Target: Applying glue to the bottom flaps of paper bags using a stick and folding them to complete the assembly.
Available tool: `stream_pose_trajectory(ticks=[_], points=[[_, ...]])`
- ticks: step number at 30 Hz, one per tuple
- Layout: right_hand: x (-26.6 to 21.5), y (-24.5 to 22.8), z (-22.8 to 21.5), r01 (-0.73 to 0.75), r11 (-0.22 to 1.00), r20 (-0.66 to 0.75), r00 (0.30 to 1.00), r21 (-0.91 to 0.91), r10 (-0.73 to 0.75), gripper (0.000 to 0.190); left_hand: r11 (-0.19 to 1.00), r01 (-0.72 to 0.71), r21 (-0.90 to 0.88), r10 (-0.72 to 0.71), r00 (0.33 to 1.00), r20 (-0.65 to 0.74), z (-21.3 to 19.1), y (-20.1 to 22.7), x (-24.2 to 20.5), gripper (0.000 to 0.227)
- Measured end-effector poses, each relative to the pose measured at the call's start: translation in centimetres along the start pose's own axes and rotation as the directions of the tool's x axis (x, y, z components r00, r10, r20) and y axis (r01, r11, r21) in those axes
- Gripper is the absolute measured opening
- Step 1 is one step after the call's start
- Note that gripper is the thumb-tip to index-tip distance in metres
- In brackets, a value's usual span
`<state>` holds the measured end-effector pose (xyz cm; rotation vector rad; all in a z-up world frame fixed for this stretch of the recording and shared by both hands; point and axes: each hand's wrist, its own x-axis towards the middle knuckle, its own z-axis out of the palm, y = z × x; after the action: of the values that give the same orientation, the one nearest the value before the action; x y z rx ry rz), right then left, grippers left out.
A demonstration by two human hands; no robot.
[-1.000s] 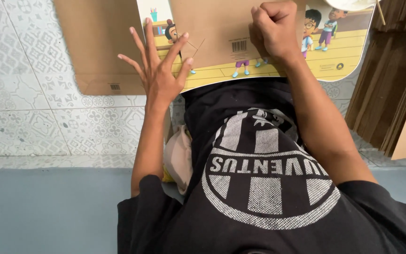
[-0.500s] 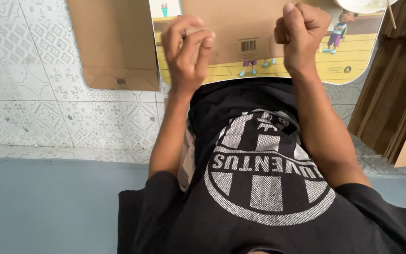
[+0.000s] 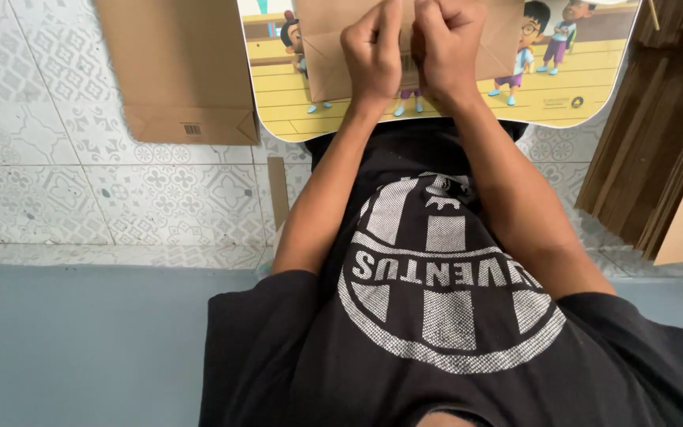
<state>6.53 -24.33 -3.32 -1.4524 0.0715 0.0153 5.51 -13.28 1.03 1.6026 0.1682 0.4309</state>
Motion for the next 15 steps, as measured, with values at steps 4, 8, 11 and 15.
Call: stream_pose_trajectory(ticks=[4,8,11,15], points=[[0.8,-1.6,-2.3,-0.068,0.998,0.061,0.996,0.008,0.067,0.042,0.997,-0.067,0.043,0.066,0.998,0.019,-2.0,-0.7,1.0,0.049],[0.8,-1.6,-6.8,0.069,0.997,0.174,0.982,0.044,-0.076,0.045,0.988,-0.121,0.094,0.121,0.993,0.004,-5.0,-1.6,0.8,0.05],[1.6,-3.5,-9.4,0.208,0.953,0.274,0.951,-0.221,-0.144,0.048,0.984,-0.068,0.164,0.076,0.996,-0.046,-8.5,-0.3,1.0,0.046],[5.9,-7.4,-9.8,0.407,0.831,0.424,0.875,-0.38,-0.235,0.031,0.821,-0.117,0.558,0.127,0.992,0.021,-11.7,3.2,0.5,0.029]])
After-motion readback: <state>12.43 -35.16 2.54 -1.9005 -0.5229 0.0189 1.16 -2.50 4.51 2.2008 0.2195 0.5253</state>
